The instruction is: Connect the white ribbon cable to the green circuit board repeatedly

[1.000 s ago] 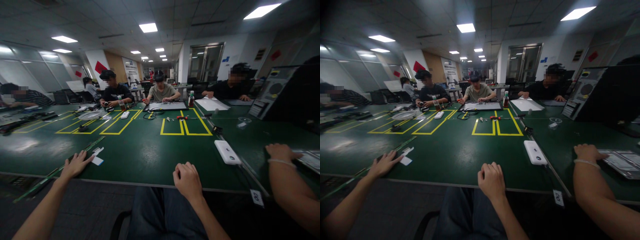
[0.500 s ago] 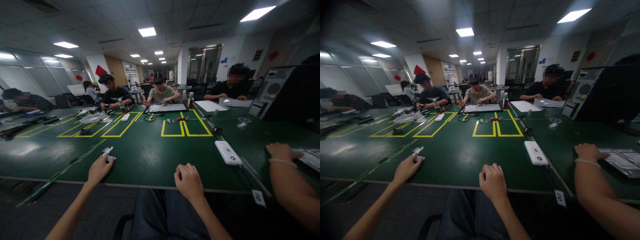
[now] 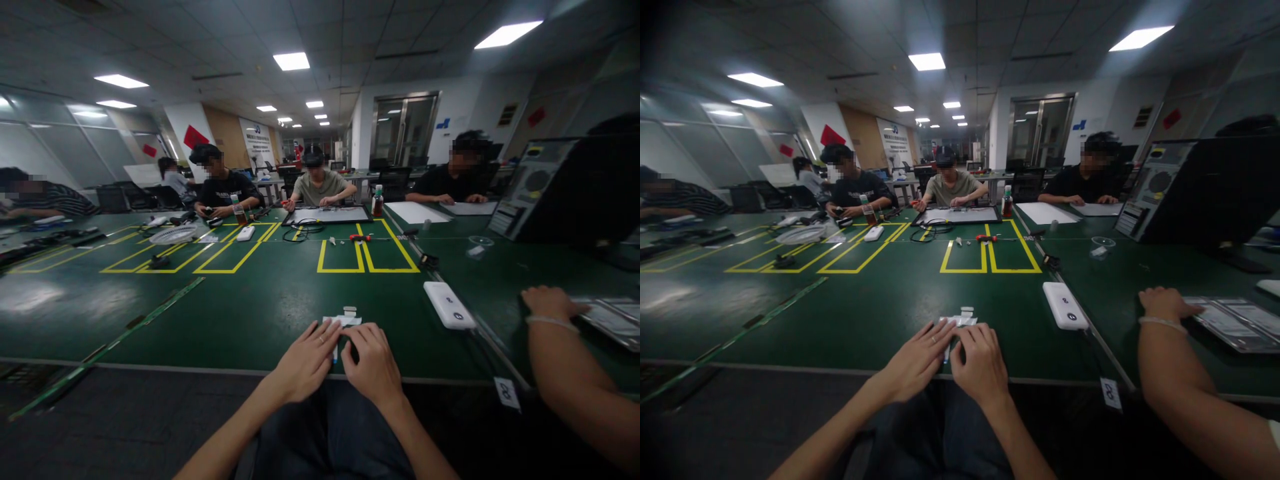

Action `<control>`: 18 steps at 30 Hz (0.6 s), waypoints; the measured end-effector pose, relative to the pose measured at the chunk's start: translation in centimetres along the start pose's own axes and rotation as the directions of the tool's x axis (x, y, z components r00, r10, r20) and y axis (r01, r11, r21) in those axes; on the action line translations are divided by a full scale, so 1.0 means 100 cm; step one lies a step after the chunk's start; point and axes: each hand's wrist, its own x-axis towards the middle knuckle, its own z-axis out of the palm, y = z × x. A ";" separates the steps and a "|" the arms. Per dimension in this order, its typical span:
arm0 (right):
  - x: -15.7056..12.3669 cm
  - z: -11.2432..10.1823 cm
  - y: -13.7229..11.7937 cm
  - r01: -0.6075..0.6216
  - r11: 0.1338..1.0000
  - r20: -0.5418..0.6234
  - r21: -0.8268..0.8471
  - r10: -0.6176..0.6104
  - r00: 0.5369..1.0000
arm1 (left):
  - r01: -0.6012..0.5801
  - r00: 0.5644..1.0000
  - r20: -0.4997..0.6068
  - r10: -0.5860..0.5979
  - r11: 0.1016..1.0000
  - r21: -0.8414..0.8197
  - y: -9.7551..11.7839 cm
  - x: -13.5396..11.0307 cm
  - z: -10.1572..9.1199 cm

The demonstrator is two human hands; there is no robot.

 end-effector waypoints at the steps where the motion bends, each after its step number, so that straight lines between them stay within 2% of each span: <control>1: 0.000 0.000 0.000 0.006 1.000 0.003 0.009 -0.006 1.000 | -0.012 1.000 -0.004 0.012 1.000 0.010 0.007 0.003 0.001; 3: 0.000 0.001 0.001 0.006 1.000 0.002 0.021 -0.006 1.000 | -0.027 0.999 -0.016 0.027 0.999 0.035 0.015 0.006 0.004; 7: 0.000 0.004 0.004 -0.001 1.000 0.002 0.029 0.001 1.000 | -0.028 0.999 -0.041 0.030 0.998 0.056 0.019 0.004 0.005; 12: 0.000 0.006 0.005 -0.011 1.000 -0.005 0.002 0.011 1.000 | -0.024 0.997 -0.069 0.026 0.999 0.032 0.016 -0.006 -0.005; 15: 0.000 0.006 0.005 -0.013 1.000 -0.015 0.005 0.013 1.000 | 0.070 0.995 -0.082 -0.065 0.996 0.061 -0.014 -0.024 -0.016; 17: 0.001 0.006 0.005 -0.016 1.000 -0.015 0.013 0.016 1.000 | 0.222 0.971 -0.125 -0.205 0.965 0.141 -0.052 -0.045 -0.025; 18: 0.001 0.005 0.005 -0.016 1.000 -0.014 0.014 0.016 1.000 | 0.327 0.940 -0.165 -0.298 0.926 0.188 -0.075 -0.059 -0.030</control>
